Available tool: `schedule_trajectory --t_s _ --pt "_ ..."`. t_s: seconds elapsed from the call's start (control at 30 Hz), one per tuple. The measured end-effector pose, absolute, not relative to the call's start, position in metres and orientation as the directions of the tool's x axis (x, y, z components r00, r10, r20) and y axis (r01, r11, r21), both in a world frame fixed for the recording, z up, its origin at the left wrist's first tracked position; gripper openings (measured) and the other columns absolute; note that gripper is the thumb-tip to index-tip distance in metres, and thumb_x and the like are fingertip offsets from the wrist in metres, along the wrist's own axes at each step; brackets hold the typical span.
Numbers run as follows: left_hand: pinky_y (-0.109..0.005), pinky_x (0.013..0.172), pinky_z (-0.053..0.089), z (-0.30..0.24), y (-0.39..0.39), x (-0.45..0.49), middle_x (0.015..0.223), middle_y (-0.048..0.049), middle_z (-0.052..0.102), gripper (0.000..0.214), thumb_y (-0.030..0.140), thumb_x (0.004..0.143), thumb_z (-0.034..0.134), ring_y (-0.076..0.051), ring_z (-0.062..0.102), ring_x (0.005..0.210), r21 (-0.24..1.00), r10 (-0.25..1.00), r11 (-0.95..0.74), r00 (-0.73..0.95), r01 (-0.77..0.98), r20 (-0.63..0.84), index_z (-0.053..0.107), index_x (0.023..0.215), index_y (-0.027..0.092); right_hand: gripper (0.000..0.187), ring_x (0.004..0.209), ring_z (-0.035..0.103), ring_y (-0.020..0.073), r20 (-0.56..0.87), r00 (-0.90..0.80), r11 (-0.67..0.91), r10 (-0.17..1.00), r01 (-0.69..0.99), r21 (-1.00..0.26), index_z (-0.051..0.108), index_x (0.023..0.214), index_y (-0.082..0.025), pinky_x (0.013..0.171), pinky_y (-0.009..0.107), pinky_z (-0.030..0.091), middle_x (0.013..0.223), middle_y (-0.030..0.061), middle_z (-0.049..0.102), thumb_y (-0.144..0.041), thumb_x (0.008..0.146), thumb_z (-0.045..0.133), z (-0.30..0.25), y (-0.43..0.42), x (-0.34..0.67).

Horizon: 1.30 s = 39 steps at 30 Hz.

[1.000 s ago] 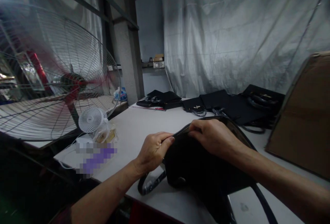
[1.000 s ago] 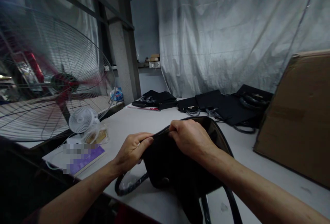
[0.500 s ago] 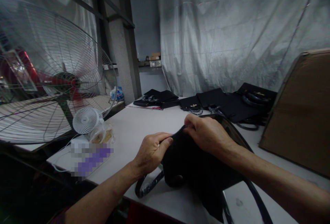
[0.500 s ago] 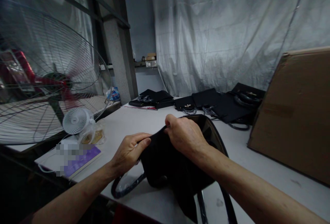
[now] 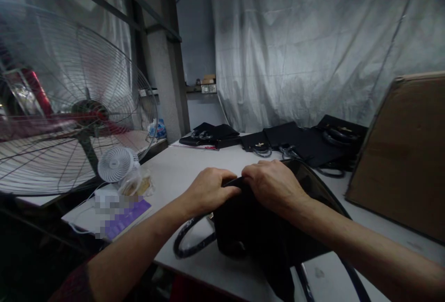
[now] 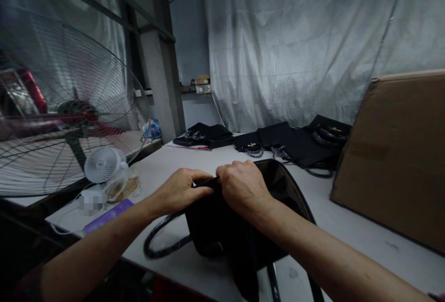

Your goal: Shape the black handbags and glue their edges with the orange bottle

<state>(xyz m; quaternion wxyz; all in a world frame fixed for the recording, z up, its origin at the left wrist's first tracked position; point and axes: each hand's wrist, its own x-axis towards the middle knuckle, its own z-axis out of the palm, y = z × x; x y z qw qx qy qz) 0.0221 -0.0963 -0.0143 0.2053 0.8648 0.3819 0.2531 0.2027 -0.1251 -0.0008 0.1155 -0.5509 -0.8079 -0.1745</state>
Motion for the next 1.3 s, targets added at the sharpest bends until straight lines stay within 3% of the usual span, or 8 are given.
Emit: schedule_trajectory --t_s 0.13,0.27,0.4,0.5,0.67,0.87,1.3 --pt "-0.023 0.064 0.04 -0.01 -0.091 0.026 0.075 -0.0009 0.071 0.024 0.024 0.082 0.052 -0.016 0.06 0.071 0.464 0.732 -0.669 0.626 0.581 0.27 0.075 0.083 0.018 0.022 0.079 0.066 0.0216 0.353 -0.34 0.318 0.871 0.94 0.122 0.069 0.093 -0.021 0.067 0.03 0.038 0.081 0.0093 0.071 -0.026 0.09 0.048 0.001 -0.127 0.204" --pt "-0.023 0.07 0.044 -0.012 -0.088 0.015 0.087 -0.0018 0.073 0.029 0.022 0.081 0.05 -0.017 0.063 0.079 0.546 0.745 -0.636 0.619 0.545 0.25 0.075 0.096 0.019 0.025 0.078 0.067 0.0228 0.285 -0.238 0.248 0.929 0.969 0.003 0.061 0.107 -0.021 0.063 0.029 0.038 0.083 0.0069 0.071 -0.027 0.083 0.056 0.004 -0.129 0.223" --pt "-0.023 0.073 0.045 -0.013 -0.089 0.004 0.089 -0.0023 0.073 0.029 0.02 0.08 0.052 -0.017 0.063 0.082 0.608 0.749 -0.611 0.618 0.506 0.238 0.075 0.097 0.019 0.014 0.07 0.064 0.0168 0.243 -0.19 0.236 0.951 0.956 -0.174 0.062 0.094 -0.024 0.06 0.025 0.037 0.075 -0.0006 0.07 -0.026 0.08 0.06 0.006 -0.128 0.245" --pt "-0.022 0.073 0.045 -0.013 -0.09 0.0 0.09 -0.0023 0.072 0.028 0.02 0.081 0.052 -0.016 0.063 0.083 0.636 0.747 -0.601 0.624 0.484 0.231 0.075 0.098 0.018 0.013 0.07 0.064 0.0157 0.256 -0.172 0.229 0.951 0.95 -0.214 0.063 0.092 -0.025 0.061 0.024 0.038 0.074 -0.003 0.07 -0.027 0.08 0.06 0.006 -0.126 0.25" --pt "-0.022 0.075 0.045 -0.017 -0.091 -0.001 0.093 -0.0023 0.072 0.027 0.021 0.081 0.053 -0.016 0.064 0.085 0.663 0.761 -0.581 0.605 0.473 0.235 0.074 0.098 0.018 0.03 0.073 0.066 0.0206 0.308 -0.121 0.158 0.944 0.982 -0.099 0.058 0.11 -0.023 0.06 0.028 0.038 0.081 0.0031 0.071 -0.033 0.081 0.06 0.004 -0.125 0.244" --pt "-0.022 0.074 0.046 -0.017 -0.096 0.0 0.091 -0.0027 0.071 0.026 0.021 0.082 0.054 -0.016 0.063 0.085 0.661 0.753 -0.59 0.613 0.464 0.241 0.074 0.096 0.018 0.032 0.079 0.068 0.0274 0.301 -0.123 0.104 0.946 0.992 0.078 0.063 0.114 -0.026 0.064 0.033 0.042 0.085 0.0089 0.073 -0.035 0.085 0.053 0.004 -0.126 0.239" --pt "-0.021 0.075 0.045 -0.013 -0.099 0.002 0.088 -0.0014 0.07 0.022 0.018 0.082 0.054 -0.015 0.063 0.083 0.662 0.743 -0.598 0.622 0.452 0.247 0.074 0.092 0.018 0.024 0.075 0.068 0.0283 0.279 -0.144 0.111 0.949 0.985 0.131 0.071 0.086 -0.026 0.06 0.033 0.043 0.078 0.0096 0.072 -0.034 0.085 0.049 0.01 -0.125 0.23"
